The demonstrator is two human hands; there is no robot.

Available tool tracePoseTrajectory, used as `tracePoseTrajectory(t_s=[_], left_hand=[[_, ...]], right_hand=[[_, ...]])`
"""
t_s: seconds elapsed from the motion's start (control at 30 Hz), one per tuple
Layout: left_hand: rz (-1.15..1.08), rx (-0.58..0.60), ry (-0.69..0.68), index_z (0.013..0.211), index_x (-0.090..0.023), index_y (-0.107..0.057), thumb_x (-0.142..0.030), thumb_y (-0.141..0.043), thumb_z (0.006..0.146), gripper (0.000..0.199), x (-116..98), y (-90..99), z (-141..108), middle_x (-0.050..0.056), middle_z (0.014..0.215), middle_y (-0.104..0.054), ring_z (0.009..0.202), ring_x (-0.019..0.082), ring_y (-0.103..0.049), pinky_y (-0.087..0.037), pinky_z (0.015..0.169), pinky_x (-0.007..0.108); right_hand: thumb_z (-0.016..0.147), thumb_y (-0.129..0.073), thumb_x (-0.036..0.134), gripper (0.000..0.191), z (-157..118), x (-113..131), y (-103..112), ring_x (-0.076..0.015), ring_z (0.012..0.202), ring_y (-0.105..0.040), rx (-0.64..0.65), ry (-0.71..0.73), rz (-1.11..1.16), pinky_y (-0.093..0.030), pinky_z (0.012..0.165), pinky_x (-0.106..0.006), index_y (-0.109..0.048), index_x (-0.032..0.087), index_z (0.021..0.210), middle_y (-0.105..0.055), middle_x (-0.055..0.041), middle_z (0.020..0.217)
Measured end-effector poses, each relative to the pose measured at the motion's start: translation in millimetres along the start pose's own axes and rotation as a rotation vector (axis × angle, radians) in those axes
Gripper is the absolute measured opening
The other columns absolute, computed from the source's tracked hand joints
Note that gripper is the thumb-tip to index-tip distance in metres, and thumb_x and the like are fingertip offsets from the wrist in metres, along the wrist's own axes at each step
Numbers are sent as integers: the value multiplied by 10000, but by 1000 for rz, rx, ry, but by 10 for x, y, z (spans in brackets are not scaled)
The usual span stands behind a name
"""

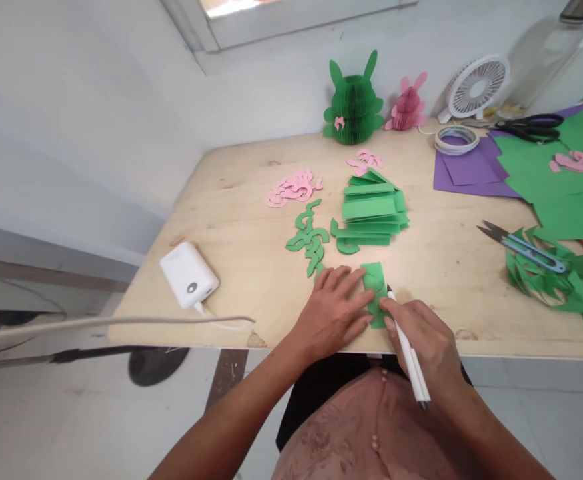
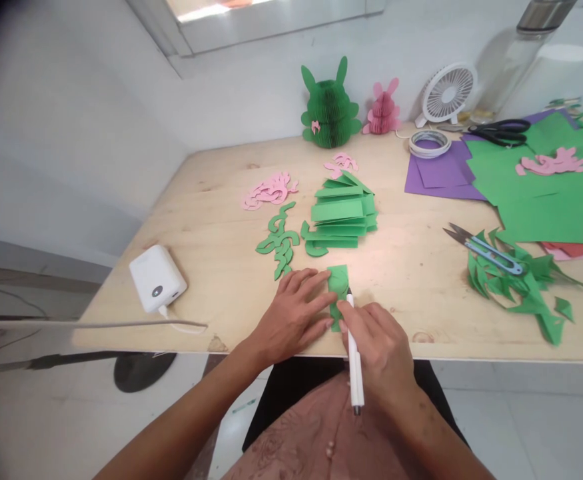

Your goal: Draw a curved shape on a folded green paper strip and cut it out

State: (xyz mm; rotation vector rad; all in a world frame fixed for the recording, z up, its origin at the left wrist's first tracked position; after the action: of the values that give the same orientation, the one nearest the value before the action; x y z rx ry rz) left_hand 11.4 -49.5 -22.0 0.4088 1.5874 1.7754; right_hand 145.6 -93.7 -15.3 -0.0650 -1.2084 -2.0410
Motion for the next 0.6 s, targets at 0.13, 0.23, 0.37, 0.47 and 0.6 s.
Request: tracePoseTrajectory(t_s=[0.13, 0.23, 0.37, 0.47, 0.6], left_hand=[[6, 0, 0, 1162, -245, -616, -408, -506, 904, 325, -2, 6, 0, 94, 1403, -479, 1261, 308, -393, -323, 1034, 502], [11, 0, 0, 1163, -244, -615, -409, -507, 903, 327, -3, 6, -3, 96, 1402, -479, 1263, 306, -392, -323, 1034, 497], [13, 13, 1, 1168, -247, -609, -412, -484, 915, 327, -4, 5, -2, 88, 1409, -471, 1269, 297, -387, -315, 1042, 484], [18, 18, 2, 1171, -249, -605, -415, -477, 918, 328, -6, 4, -1, 86, 1412, -465, 1270, 293, -385, -310, 1046, 476], [17, 17, 5, 1175, -245, -601, -418, -475, 921, 332, -7, -1, -3, 89, 1408, -469, 1268, 297, -385, -307, 1046, 487]], right_hand=[[892, -529, 105, 357, -3, -8, -7, -197, 720, -603, -4, 4, -1, -504, 662, -331, -576, 132, 1245, -719, -103, 908], [896, -520, 109, 368, -4, -10, -6, -200, 733, -620, -12, 9, 0, -514, 671, -337, -568, 140, 1259, -723, -105, 919], [888, -529, 91, 372, 2, 3, 7, -204, 751, -623, -17, 7, 1, -517, 688, -341, -562, 126, 1257, -720, -111, 924], [886, -535, 91, 374, 5, 4, 9, -208, 773, -625, -9, -3, 5, -514, 694, -337, -556, 121, 1258, -717, -114, 932], [889, -530, 90, 368, 6, 10, 18, -199, 765, -622, -30, 20, -10, -508, 699, -327, -557, 137, 1253, -719, -104, 939]])
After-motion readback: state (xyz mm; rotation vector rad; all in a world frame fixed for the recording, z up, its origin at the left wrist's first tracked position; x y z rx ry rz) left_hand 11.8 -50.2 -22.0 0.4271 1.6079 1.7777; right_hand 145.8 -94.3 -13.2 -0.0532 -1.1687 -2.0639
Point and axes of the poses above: each hand's wrist, its own z-axis towards the middle knuckle, its own y-axis out of the back of the hand, x = y × z, the point moved 6 cm from there along z, towards the middle knuckle
